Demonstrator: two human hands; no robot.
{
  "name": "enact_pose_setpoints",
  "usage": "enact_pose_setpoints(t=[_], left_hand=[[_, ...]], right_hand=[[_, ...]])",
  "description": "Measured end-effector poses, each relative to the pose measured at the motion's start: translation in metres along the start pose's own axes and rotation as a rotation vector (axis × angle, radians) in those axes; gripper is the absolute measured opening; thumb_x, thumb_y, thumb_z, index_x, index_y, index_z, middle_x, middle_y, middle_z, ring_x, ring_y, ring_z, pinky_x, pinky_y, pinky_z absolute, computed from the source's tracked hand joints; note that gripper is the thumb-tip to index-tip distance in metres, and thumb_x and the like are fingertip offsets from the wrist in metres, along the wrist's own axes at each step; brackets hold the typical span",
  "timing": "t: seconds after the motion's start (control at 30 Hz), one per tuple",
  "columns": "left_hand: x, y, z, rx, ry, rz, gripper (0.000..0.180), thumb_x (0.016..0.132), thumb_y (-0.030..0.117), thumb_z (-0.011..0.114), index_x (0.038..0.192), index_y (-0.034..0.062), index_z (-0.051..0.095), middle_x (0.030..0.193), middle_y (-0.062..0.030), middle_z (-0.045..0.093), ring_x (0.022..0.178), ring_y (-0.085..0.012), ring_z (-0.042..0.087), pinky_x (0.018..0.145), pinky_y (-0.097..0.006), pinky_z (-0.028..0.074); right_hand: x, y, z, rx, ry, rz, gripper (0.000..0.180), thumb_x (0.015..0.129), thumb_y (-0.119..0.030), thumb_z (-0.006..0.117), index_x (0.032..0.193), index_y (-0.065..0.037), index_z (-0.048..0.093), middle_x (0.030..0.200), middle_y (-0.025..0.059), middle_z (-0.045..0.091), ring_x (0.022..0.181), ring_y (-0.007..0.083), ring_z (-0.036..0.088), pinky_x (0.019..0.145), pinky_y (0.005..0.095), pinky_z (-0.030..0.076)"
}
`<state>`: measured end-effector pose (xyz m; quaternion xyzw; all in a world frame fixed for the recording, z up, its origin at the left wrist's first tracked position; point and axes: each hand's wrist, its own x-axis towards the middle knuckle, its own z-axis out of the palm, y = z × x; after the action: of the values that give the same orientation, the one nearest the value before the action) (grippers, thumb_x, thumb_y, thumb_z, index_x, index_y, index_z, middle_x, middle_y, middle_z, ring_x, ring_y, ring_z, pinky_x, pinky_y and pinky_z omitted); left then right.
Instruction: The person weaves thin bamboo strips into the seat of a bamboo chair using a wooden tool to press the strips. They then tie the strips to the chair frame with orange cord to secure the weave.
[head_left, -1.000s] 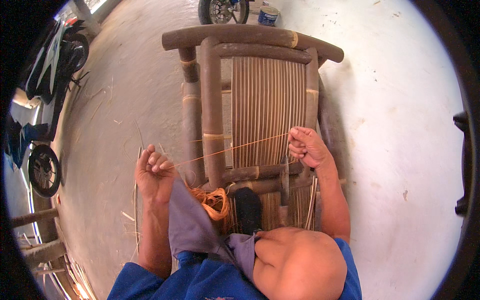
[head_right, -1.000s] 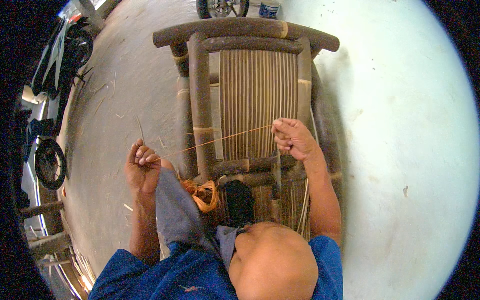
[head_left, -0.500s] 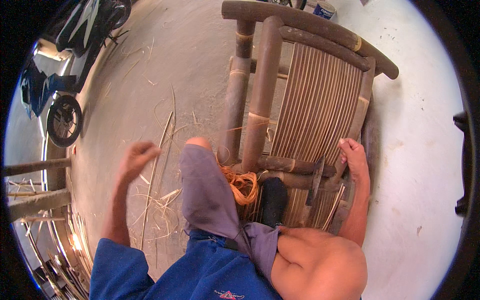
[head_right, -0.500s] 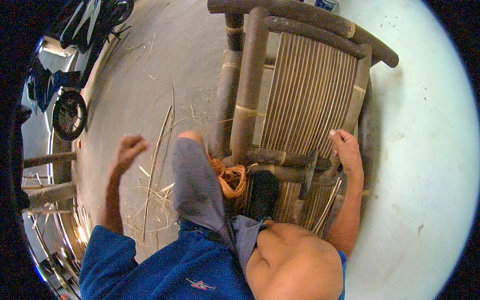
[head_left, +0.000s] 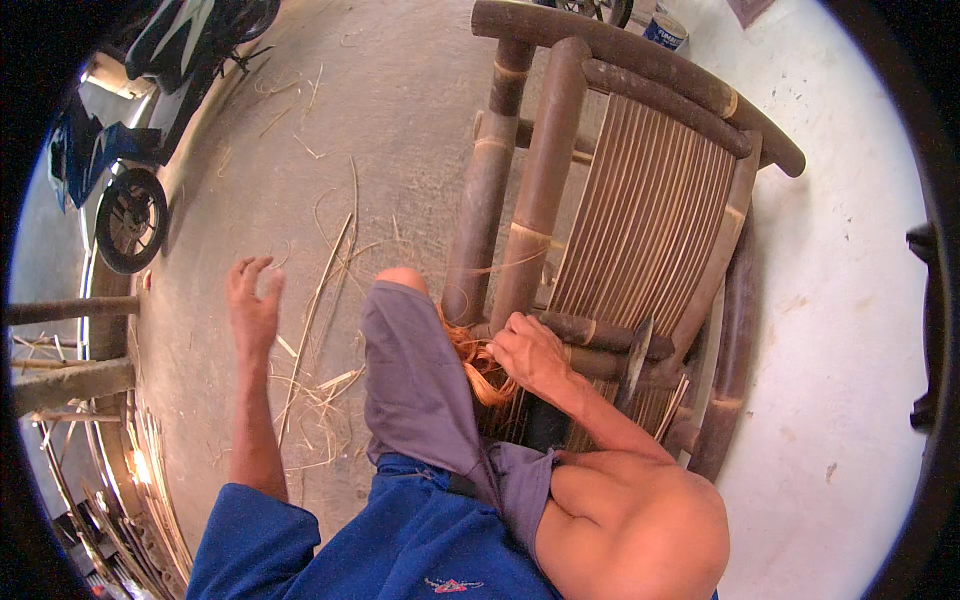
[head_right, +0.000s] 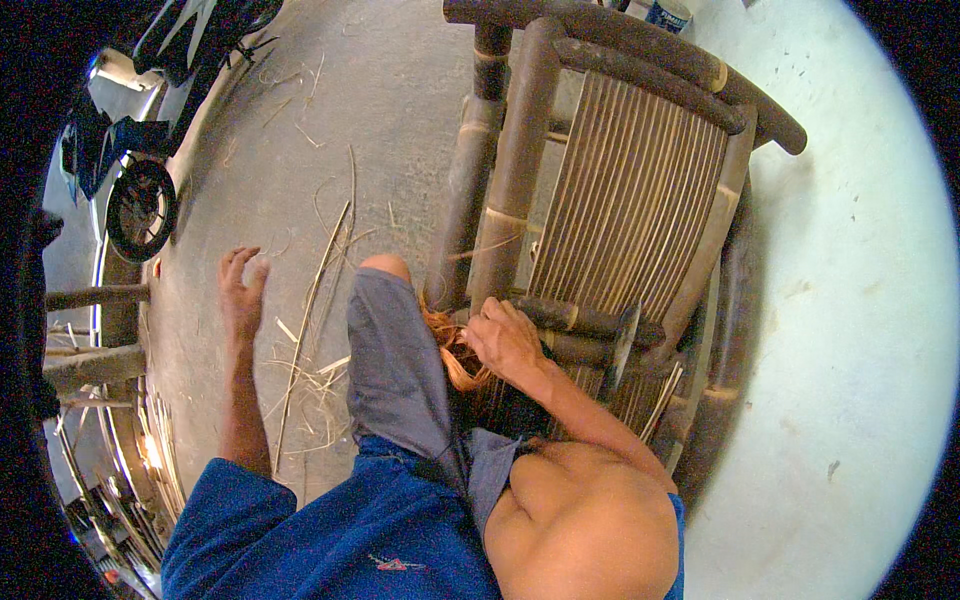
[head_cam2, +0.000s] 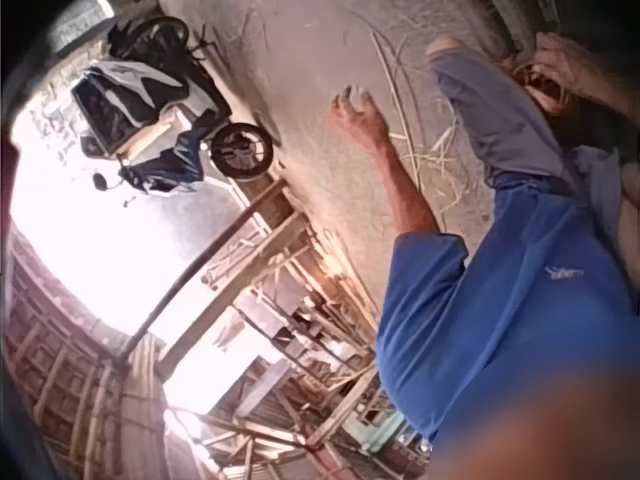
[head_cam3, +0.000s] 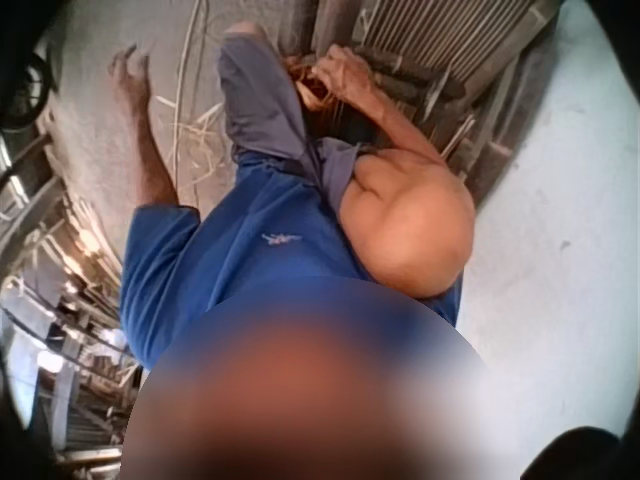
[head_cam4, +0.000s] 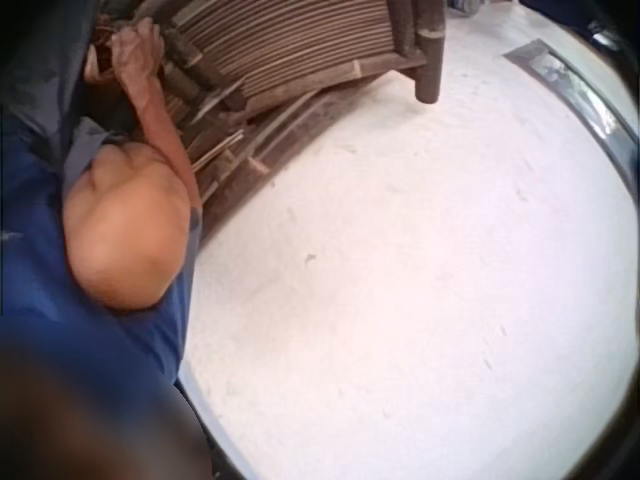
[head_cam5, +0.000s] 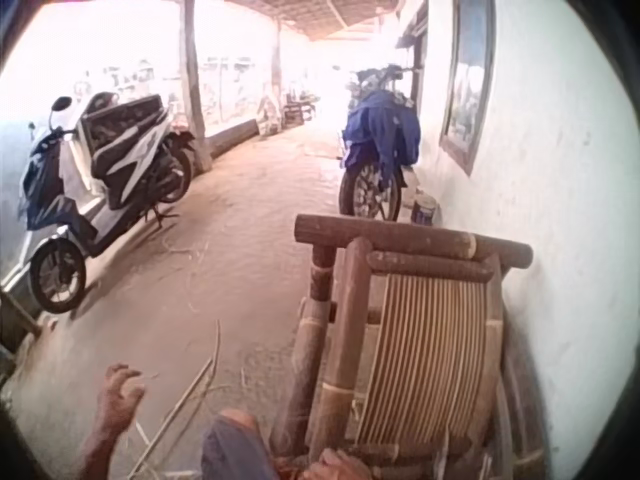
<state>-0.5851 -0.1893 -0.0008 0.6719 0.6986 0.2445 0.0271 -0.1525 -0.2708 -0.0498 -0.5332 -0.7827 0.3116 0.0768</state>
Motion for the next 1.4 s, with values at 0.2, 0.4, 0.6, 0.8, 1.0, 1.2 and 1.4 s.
enact_pose_setpoints(t=[0.2,0.4,0.6,0.8,1.0,1.2,1.4], left_hand=[[-0.059,0.128,0.037,-0.388,-0.092,0.198,0.041,0.088,0.014,0.078,0.126,0.0047,0.066,0.133,-0.0174,0.061,0.128,-0.0362,0.056,0.109,-0.046,0.045],[-0.097,0.216,0.082,-0.88,-0.65,-0.075,0.057,0.087,0.027,0.079,0.133,-0.0001,0.061,0.128,-0.0235,0.065,0.119,-0.038,0.063,0.104,-0.042,0.048],[-0.123,0.242,0.132,-0.659,-0.902,0.298,0.05,0.086,0.035,0.076,0.123,0.0032,0.063,0.111,-0.0171,0.07,0.108,-0.0346,0.066,0.102,-0.047,0.043],[-0.136,0.227,0.145,-0.493,-0.883,0.345,0.043,0.089,0.042,0.071,0.114,0.0078,0.062,0.104,-0.0159,0.069,0.102,-0.0369,0.065,0.092,-0.048,0.045],[-0.139,0.216,0.145,-0.379,-0.831,0.435,0.038,0.09,0.042,0.07,0.108,0.0097,0.063,0.103,-0.0161,0.069,0.101,-0.0369,0.066,0.088,-0.048,0.049],[-0.148,0.21,0.14,-0.225,-0.908,0.519,0.038,0.089,0.041,0.069,0.107,0.0074,0.064,0.109,-0.0131,0.07,0.106,-0.0355,0.066,0.091,-0.049,0.052],[-0.113,0.227,0.096,-0.276,-0.83,0.628,0.049,0.091,0.038,0.071,0.128,0.0078,0.064,0.125,-0.0132,0.068,0.116,-0.0343,0.065,0.097,-0.046,0.053]], right_hand=[[0.002,0.018,-0.022,0.678,-0.093,0.155,0.04,0.108,-0.036,0.056,0.084,-0.004,0.06,0.074,0.0048,0.056,0.073,0.019,0.055,0.075,0.0357,0.048],[-0.002,0.014,-0.061,1.028,-0.113,0.197,0.04,0.11,-0.038,0.052,0.09,-0.004,0.06,0.076,-0.0004,0.055,0.071,0.0102,0.052,0.07,0.0283,0.045],[-0.022,0.004,-0.114,1.107,0.096,0.2,0.035,0.11,-0.031,0.052,0.09,-0.003,0.059,0.076,0.0009,0.056,0.066,0.0089,0.053,0.068,0.027,0.05],[-0.051,-0.002,-0.193,1.038,0.62,0.194,0.035,0.109,-0.034,0.055,0.09,-0.005,0.06,0.061,-0.0015,0.049,0.05,0.0062,0.044,0.045,0.0249,0.039],[-0.087,0.022,-0.274,1.054,1.029,0.017,0.028,0.108,-0.029,0.057,0.09,-0.008,0.058,0.063,-0.0064,0.033,0.05,0.0037,0.029,0.041,0.0226,0.026],[-0.153,0.048,-0.433,0.816,1.692,-0.105,0.018,0.107,-0.016,0.054,0.098,0.0,0.053,0.073,0.0,0.029,0.061,0.0109,0.026,0.054,0.0277,0.025],[-0.138,0.033,-0.409,0.175,1.15,0.243,0.026,0.107,-0.022,0.054,0.119,-0.002,0.066,0.077,-0.0039,0.044,0.062,0.0029,0.03,0.054,0.0217,0.025]])
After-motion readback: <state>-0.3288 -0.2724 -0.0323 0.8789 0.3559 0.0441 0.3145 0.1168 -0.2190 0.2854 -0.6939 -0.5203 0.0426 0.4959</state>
